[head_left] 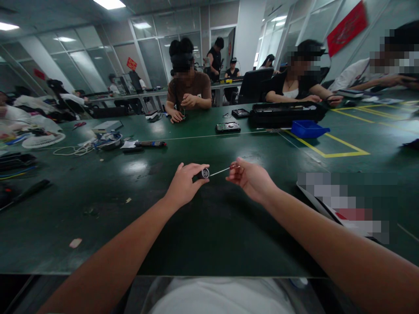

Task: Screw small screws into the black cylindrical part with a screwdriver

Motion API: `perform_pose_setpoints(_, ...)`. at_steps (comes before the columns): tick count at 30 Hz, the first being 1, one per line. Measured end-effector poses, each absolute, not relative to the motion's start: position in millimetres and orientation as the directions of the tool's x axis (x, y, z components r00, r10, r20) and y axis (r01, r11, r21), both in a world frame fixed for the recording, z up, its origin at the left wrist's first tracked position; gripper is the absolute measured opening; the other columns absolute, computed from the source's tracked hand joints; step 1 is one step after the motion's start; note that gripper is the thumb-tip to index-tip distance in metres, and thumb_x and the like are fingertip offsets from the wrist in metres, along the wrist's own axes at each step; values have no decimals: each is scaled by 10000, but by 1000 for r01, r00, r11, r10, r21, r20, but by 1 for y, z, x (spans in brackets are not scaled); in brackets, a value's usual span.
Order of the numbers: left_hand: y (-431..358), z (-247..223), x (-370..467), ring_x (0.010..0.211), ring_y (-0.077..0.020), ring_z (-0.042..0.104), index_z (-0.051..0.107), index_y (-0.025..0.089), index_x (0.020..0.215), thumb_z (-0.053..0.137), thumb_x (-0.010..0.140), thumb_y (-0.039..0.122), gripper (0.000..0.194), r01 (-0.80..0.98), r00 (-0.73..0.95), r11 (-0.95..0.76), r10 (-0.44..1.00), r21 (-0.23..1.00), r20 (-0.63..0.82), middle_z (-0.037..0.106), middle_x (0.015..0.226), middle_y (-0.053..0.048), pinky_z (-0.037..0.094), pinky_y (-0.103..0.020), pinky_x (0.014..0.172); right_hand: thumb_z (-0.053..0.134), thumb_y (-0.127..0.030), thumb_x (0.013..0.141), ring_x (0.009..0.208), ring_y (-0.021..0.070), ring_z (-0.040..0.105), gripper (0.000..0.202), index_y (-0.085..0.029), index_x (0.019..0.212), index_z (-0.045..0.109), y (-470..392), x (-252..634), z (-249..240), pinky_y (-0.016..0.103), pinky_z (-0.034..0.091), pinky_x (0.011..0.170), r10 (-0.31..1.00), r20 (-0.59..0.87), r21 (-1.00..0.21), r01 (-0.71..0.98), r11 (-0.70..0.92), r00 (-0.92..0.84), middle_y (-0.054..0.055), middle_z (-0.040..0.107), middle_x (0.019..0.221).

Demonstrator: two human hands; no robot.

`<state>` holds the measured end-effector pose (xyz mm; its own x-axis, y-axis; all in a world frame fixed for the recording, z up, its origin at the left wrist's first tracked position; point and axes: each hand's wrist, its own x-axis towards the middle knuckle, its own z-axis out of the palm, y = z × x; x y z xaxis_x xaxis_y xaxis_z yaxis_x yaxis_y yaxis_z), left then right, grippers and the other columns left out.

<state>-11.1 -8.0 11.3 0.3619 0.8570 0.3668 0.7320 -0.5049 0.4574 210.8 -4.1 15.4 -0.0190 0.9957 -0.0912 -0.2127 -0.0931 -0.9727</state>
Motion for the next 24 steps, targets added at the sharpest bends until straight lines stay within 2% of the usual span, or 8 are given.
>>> perform_pose_setpoints(2, -8, 11, -11, 1260, -232, 544, 602, 306, 1304, 658, 909, 313, 399, 741, 355, -498, 860, 451, 366, 634, 1321, -36, 170, -596, 1203, 441, -381, 969, 617, 187, 608, 256, -221, 799, 545, -1, 213, 15, 417, 580, 754, 993, -111, -968, -232, -100, 36, 37, 597, 688)
perform_pose_setpoints(5, -9, 10, -11, 1249, -241, 551, 605, 297, 1301, 662, 903, 301, 403, 751, 357, -475, 876, 458, 325, 637, 1312, -46, 185, -609, 1194, 485, -376, 954, 668, 175, 624, 195, -221, 855, 549, -2, 213, 15, 384, 583, 759, 995, -28, -980, -200, -8, 99, 35, 615, 763)
perform_pose_setpoints(9, -9, 10, -8, 1250, -246, 552, 612, 304, 1297, 672, 892, 290, 409, 759, 368, -466, 883, 454, 291, 643, 1300, -43, 173, -615, 1197, 484, -406, 944, 738, 161, 632, 204, -214, 928, 549, -6, 210, 15, 350, 578, 750, 989, 106, -991, -71, 113, 104, 45, 632, 852)
perform_pose_setpoints(14, -10, 10, -7, 1250, -248, 553, 618, 307, 1294, 671, 890, 285, 407, 763, 374, -458, 888, 456, 267, 641, 1306, -44, 153, -620, 1200, 500, -401, 937, 692, 157, 621, 210, -202, 907, 560, -10, 208, 17, 344, 537, 709, 964, 251, -967, 79, 244, 92, 24, 637, 792)
perform_pose_setpoints(19, -9, 8, -8, 1228, -248, 564, 625, 319, 1281, 690, 876, 297, 411, 769, 380, -453, 892, 451, 247, 650, 1279, -34, 140, -628, 1196, 464, -396, 969, 709, 176, 634, 226, -209, 895, 567, -19, 208, 25, 338, 487, 704, 940, 340, -885, 347, 310, 29, 21, 658, 748)
perform_pose_setpoints(24, -8, 7, -7, 1235, -261, 557, 626, 312, 1284, 687, 876, 305, 413, 778, 383, -442, 897, 446, 220, 648, 1278, -41, 118, -635, 1200, 449, -386, 982, 710, 185, 643, 219, -216, 924, 573, -23, 209, 28, 323, 453, 671, 910, 414, -788, 492, 371, -22, 21, 672, 751)
